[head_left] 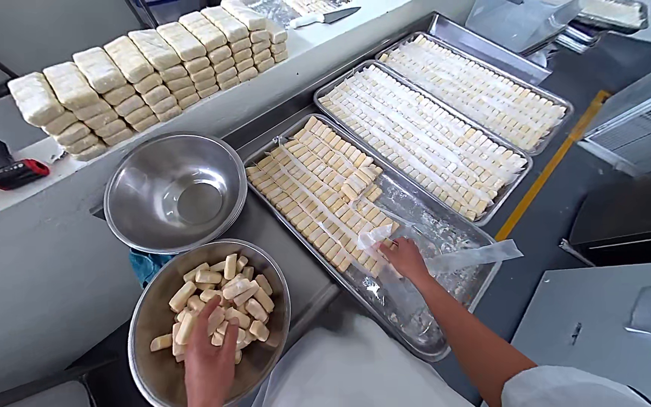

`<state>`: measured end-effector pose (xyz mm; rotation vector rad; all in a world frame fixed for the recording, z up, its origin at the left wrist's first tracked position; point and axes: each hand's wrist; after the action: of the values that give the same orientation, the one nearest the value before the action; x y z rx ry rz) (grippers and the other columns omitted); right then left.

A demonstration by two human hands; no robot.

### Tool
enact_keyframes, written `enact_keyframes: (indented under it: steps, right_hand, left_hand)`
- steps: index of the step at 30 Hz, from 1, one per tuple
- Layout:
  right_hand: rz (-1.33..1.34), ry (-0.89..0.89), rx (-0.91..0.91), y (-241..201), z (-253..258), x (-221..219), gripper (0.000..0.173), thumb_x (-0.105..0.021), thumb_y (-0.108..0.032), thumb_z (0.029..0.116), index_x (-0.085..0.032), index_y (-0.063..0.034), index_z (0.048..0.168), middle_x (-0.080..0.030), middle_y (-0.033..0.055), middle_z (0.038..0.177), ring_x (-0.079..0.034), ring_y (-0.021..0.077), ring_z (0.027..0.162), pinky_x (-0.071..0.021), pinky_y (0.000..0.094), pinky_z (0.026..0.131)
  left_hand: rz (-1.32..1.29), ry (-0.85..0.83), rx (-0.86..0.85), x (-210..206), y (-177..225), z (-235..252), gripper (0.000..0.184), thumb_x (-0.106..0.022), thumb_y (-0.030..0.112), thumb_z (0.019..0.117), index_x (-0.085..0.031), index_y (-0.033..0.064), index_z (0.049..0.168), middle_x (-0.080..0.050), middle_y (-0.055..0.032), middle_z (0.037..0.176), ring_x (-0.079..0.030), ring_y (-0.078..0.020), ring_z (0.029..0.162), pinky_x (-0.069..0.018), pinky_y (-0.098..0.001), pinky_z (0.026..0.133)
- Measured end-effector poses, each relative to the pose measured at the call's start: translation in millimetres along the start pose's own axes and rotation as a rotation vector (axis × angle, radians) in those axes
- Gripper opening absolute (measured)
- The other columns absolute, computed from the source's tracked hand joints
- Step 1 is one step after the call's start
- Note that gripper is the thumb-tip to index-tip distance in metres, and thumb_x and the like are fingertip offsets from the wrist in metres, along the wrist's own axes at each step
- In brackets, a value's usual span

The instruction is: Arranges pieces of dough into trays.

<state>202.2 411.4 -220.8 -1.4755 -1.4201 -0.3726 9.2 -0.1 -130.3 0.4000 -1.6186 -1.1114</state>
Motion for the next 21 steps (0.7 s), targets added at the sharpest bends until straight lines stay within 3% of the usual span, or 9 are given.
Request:
enact_keyframes:
  steps: [2,6,10,16,21]
  right_hand:
    - [0.07,0.004,-0.025,4.1,4.3,-2.8,0.068,-0.07,-0.055,0.0931,-0.063,0.0054,0.123,-0.059,0.0304,0.123,-0.06,0.0456,0.114,-0.0491,0.0635,0.095]
    - [0.105,-0.001,-0.069,-3.4,-0.6,-0.9,0.069,-0.072,-0.055,0.0914,-0.061,0.0056,0.123,-0.057,0.0305,0.124,-0.06,0.0445,0.112,-0.0493,0.0625,0.093]
    - [0.038,0.013,-0.075,-14.7,-10.4,-5.7,0.078,-0.074,-0.055,0.0898,-0.054,0.0049,0.136,-0.054,0.0305,0.134,-0.059,0.0459,0.119,-0.0501,0.0611,0.096]
    - [-0.038,0.051,-0.011,-17.8,-16.7,-11.4,0.078,-0.071,-0.054,0.0919,-0.054,0.0055,0.139,-0.051,0.0321,0.138,-0.048,0.049,0.131,-0.0462,0.0621,0.102]
    - [0.083,-0.032,-0.016,0.2,-10.4,11.5,0.073,-0.076,-0.043,0.0911,-0.05,0.0032,0.141,-0.057,0.0303,0.131,-0.06,0.0456,0.118,-0.0488,0.0632,0.098]
  left_hand:
    - [0.031,0.026,-0.057,-10.4,1.0,-0.9,0.051,-0.06,0.022,0.0954,-0.055,-0.0059,0.138,-0.058,-0.0225,0.141,-0.053,-0.0303,0.136,-0.0425,-0.0463,0.114]
    - [0.021,0.074,-0.115,-14.0,12.0,4.9,0.049,-0.058,0.019,0.0953,-0.056,-0.0078,0.136,-0.058,-0.025,0.139,-0.054,-0.0279,0.134,-0.0433,-0.0406,0.113]
    - [-0.011,0.098,-0.158,-19.2,18.7,11.2,0.048,-0.057,0.019,0.0949,-0.057,-0.009,0.133,-0.06,-0.0253,0.136,-0.056,-0.0265,0.132,-0.0441,-0.0382,0.112]
    - [-0.033,0.08,-0.172,-16.2,19.3,7.3,0.049,-0.057,0.02,0.0959,-0.056,-0.0097,0.134,-0.06,-0.0255,0.136,-0.058,-0.0257,0.129,-0.047,-0.0375,0.11]
    - [-0.056,0.074,-0.141,-7.0,9.5,-1.4,0.048,-0.057,0.017,0.0961,-0.054,-0.013,0.134,-0.06,-0.027,0.135,-0.059,-0.0238,0.129,-0.049,-0.0358,0.107]
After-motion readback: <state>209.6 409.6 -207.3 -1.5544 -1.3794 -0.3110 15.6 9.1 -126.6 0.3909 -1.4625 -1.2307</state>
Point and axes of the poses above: each hand's wrist, its own z-axis towards the middle knuckle, its own x-axis out of the back of the hand, y = z × x
